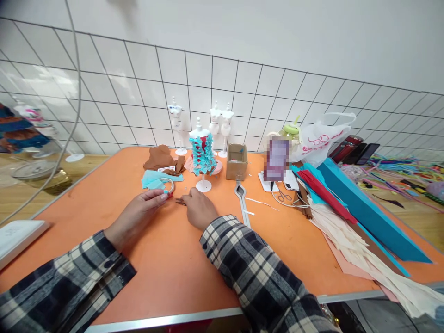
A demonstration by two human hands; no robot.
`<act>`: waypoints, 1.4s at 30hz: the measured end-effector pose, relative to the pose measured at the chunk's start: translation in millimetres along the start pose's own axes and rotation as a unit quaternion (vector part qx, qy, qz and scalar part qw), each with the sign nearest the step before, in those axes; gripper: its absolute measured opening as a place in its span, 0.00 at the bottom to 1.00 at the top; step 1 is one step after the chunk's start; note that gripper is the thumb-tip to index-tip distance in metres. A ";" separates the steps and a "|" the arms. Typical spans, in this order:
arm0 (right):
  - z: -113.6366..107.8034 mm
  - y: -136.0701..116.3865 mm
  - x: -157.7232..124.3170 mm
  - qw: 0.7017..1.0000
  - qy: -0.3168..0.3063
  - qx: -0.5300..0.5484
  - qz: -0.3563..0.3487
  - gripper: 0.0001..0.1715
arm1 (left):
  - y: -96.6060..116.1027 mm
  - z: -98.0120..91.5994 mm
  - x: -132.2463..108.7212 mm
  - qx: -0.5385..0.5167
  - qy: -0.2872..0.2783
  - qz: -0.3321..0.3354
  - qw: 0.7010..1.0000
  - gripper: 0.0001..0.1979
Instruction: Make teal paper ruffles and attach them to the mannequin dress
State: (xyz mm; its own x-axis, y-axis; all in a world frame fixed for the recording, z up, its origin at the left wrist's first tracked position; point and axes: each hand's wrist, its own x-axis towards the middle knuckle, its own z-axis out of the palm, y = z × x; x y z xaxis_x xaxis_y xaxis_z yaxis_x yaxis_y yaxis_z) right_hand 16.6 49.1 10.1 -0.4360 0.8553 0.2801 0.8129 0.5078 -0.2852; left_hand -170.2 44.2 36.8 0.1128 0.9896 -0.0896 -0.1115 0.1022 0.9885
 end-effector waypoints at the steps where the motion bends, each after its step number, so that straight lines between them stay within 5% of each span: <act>1: -4.7 -0.6 -5.4 1.000 -0.002 -0.004 0.015 0.19 | 0.2 1.0 -1.0 0.016 -0.007 -0.004 1.000 0.19; 7: -26.8 -7.1 -44.0 0.987 0.006 0.116 0.115 0.16 | 1.9 10.3 -7.7 0.129 -0.011 0.044 0.991 0.15; 12: -28.9 -8.2 -56.4 0.978 0.021 0.193 0.079 0.11 | -3.9 16.7 -10.9 0.135 -0.059 0.057 0.987 0.14; 42: -23.9 -9.3 -54.1 0.983 -0.022 0.172 0.051 0.13 | -16.4 23.7 -14.2 0.105 -0.097 0.004 0.990 0.18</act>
State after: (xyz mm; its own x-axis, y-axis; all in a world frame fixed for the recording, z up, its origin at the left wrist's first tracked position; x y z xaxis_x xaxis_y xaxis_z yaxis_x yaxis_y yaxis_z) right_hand 41.9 -4.3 19.5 -0.3805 0.9037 0.1966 0.6778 0.4171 -0.6055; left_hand -146.5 26.0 24.7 0.3031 0.9499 -0.0763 0.0913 0.0508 0.9945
